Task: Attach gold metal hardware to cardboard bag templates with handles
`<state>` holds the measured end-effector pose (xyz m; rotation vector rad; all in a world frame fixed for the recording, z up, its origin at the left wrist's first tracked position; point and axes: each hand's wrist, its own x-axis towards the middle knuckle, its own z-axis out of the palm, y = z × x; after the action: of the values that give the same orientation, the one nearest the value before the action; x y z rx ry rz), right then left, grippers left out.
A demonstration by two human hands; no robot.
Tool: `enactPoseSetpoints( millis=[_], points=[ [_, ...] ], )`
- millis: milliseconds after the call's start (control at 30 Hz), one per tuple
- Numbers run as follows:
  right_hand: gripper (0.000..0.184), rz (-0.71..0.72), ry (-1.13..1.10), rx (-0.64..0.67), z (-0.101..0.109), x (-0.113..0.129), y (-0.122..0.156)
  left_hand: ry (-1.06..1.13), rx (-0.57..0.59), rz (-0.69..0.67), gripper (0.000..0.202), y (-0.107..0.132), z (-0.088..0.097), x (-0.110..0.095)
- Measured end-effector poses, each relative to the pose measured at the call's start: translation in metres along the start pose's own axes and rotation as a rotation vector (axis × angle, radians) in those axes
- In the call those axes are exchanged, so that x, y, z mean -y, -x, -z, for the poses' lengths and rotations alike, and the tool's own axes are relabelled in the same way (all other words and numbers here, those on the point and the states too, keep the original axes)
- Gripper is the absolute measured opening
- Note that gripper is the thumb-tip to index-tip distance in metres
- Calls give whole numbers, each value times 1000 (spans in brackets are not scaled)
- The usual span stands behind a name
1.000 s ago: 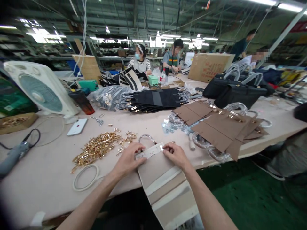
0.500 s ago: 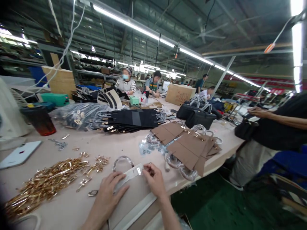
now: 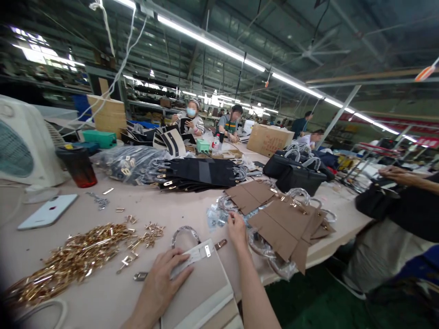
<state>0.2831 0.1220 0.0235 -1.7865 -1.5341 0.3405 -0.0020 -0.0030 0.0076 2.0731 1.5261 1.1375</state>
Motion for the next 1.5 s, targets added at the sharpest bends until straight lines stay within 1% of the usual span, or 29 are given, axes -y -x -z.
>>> enactPoseSetpoints(
  millis=[133, 300, 433, 600, 800, 1033, 1233, 1367, 1500],
  points=[
    [26, 9, 104, 27, -14, -16, -13, 9, 3, 12, 24, 0, 1, -2],
    [19, 44, 164, 53, -16, -28, -15, 19, 16, 17, 26, 1, 0, -1],
    [16, 58, 214, 61, -15, -28, -13, 20, 46, 15, 27, 0, 1, -1],
    [19, 81, 246, 90, -12, -27, -14, 20, 33, -14, 28, -1, 3, -2],
    [12, 32, 254, 128, -12, -27, -14, 11, 53, -13, 32, 1, 6, -8],
    [16, 30, 139, 151, -14, -41, -12, 12, 50, -24, 34, 3, 10, -16],
    [11, -6, 47, 94, -17, -44, -15, 12, 65, -25, 33, 2, 11, -17],
    [9, 26, -87, 37, -17, -41, -3, 12, 66, -39, 33, 2, 9, -14],
    [19, 43, -264, -13, -14, -36, 12, -2, 47, -65, 29, 1, 6, -9]
  ],
)
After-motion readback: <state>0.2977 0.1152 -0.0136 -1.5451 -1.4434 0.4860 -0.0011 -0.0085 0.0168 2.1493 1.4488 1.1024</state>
